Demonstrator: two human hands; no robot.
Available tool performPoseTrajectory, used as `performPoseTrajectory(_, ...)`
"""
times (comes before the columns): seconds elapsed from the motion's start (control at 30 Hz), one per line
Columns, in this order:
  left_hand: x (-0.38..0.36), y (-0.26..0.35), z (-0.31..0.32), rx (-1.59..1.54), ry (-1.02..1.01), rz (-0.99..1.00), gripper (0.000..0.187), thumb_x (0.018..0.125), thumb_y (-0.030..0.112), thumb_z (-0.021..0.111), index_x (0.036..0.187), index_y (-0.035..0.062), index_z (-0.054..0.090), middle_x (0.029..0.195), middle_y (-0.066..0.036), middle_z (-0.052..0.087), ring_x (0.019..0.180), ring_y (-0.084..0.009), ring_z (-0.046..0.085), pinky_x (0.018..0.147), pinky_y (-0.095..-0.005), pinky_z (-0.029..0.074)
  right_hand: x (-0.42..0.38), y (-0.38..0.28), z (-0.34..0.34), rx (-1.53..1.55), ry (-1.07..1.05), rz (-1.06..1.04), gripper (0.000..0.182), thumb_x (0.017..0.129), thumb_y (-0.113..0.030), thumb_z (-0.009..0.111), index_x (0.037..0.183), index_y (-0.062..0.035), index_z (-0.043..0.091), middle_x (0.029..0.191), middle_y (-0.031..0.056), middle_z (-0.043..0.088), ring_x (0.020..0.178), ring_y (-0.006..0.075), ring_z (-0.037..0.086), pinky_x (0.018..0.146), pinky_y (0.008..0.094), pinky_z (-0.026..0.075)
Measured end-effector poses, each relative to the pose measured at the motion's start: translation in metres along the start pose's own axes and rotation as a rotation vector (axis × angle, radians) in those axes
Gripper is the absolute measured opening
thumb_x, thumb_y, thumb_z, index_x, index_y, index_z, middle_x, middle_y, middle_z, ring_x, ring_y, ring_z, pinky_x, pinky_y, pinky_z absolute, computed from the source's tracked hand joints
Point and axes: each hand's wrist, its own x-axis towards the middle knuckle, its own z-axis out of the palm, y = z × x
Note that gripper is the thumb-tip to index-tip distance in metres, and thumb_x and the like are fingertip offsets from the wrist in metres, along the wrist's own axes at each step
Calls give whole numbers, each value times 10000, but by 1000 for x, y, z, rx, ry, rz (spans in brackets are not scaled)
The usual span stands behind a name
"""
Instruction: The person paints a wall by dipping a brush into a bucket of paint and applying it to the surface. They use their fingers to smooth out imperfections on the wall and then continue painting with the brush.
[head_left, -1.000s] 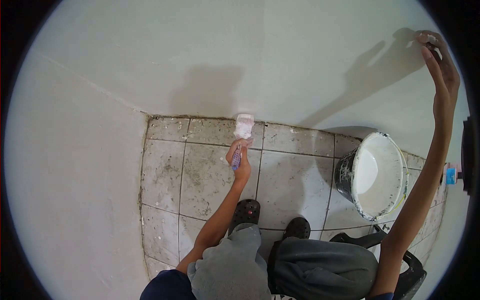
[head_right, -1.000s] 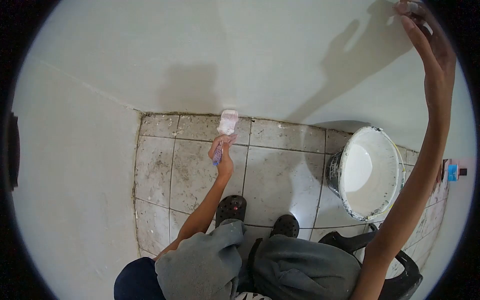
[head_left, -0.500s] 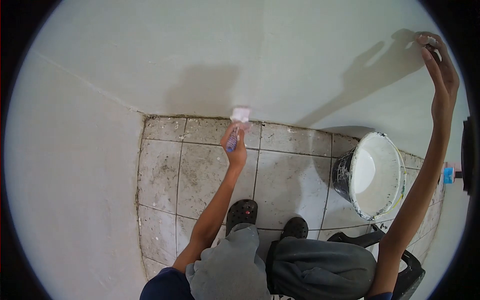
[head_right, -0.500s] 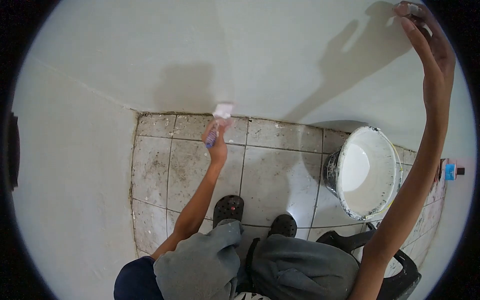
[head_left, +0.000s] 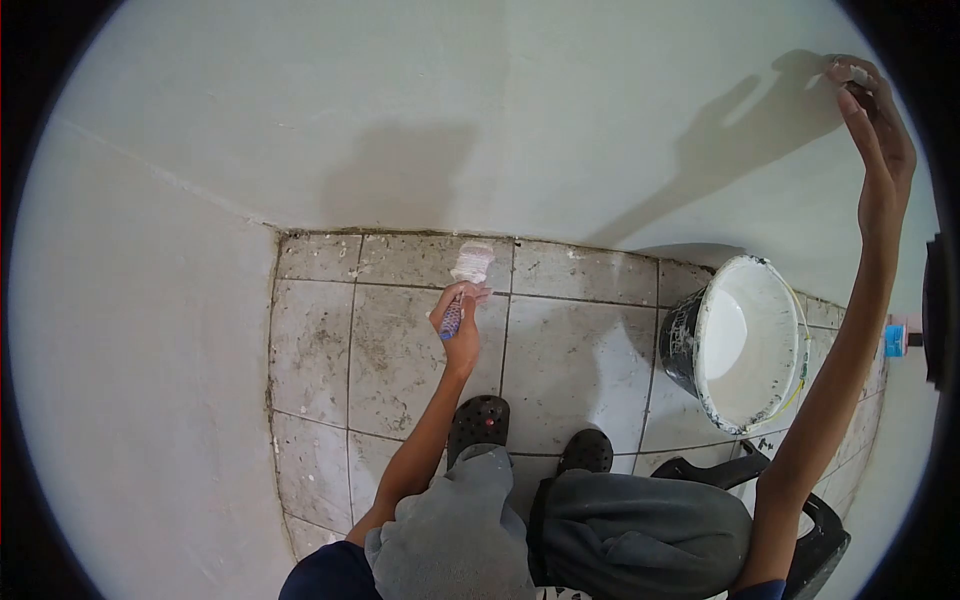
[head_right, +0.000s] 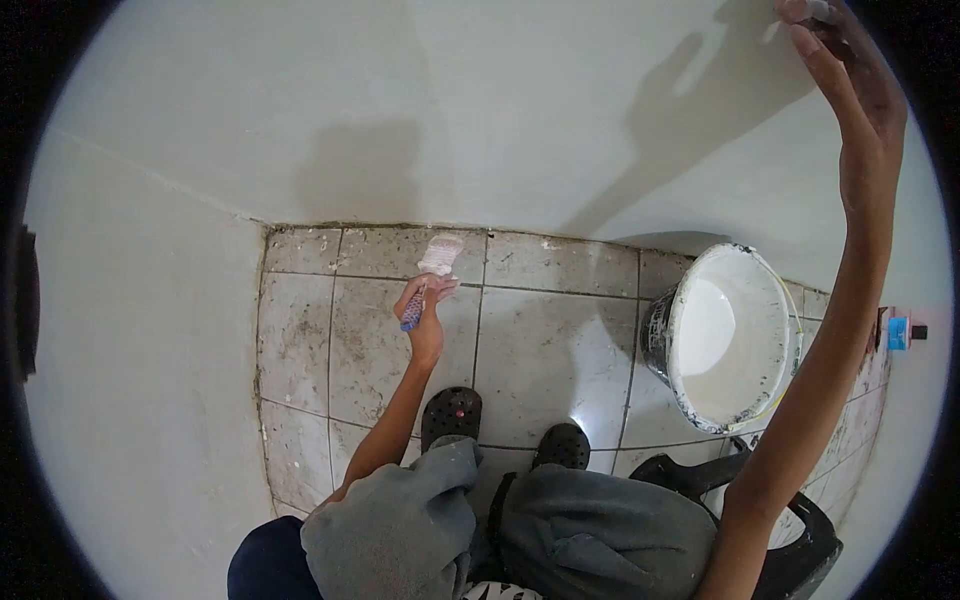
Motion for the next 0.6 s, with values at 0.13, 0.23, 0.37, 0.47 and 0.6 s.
performPoseTrajectory(0.13, 14, -3, 5, 2, 4, 4, 128, 974, -18, 499, 1030, -70, 602, 977, -155, 670, 891, -226, 688, 812, -333, 567, -2, 3, 2, 45, 8, -4, 487, 894, -417, 639, 1264, -100, 649, 1172, 94, 689, 1202, 227, 596, 1134, 459, 373)
performPoseTrajectory(0.23, 30, -8, 8, 48, 2, 5, 122, 981, -3, 511, 1030, -69, 601, 953, -144, 667, 879, -219, 686, 813, -333, 571, -2, 9, 0, 4, -23, 14, 489, 888, -432, 641, 1253, -108, 658, 1188, 82, 682, 1192, 215, 599, 1134, 458, 372)
performPoseTrajectory(0.37, 54, -8, 18, -4, -39, 59, 120, 981, 11, 519, 1022, -65, 603, 951, -134, 662, 879, -223, 685, 825, -352, 575, 1, 3, 0, -22, -32, -25, 484, 882, -429, 649, 1238, -103, 668, 1204, 70, 670, 1172, 201, 602, 1125, 440, 380)
performPoseTrajectory(0.47, 56, 30, 32, -92, -50, 200, 129, 980, 19, 514, 1021, -65, 604, 949, -139, 663, 890, -236, 687, 840, -375, 574, -1, 3, 2, -13, -6, -35, 477, 882, -426, 651, 1225, -96, 674, 1201, 59, 665, 1154, 187, 603, 1114, 420, 382)
performPoseTrajectory(0.6, 35, 40, 16, -7, -6, 211, 151, 986, 53, 510, 1020, -71, 589, 967, -181, 666, 908, -282, 694, 844, -392, 576, 0, -1, 1, -20, -32, -18, 467, 882, -424, 653, 1211, -95, 680, 1188, 52, 667, 1156, 183, 601, 1112, 417, 384)
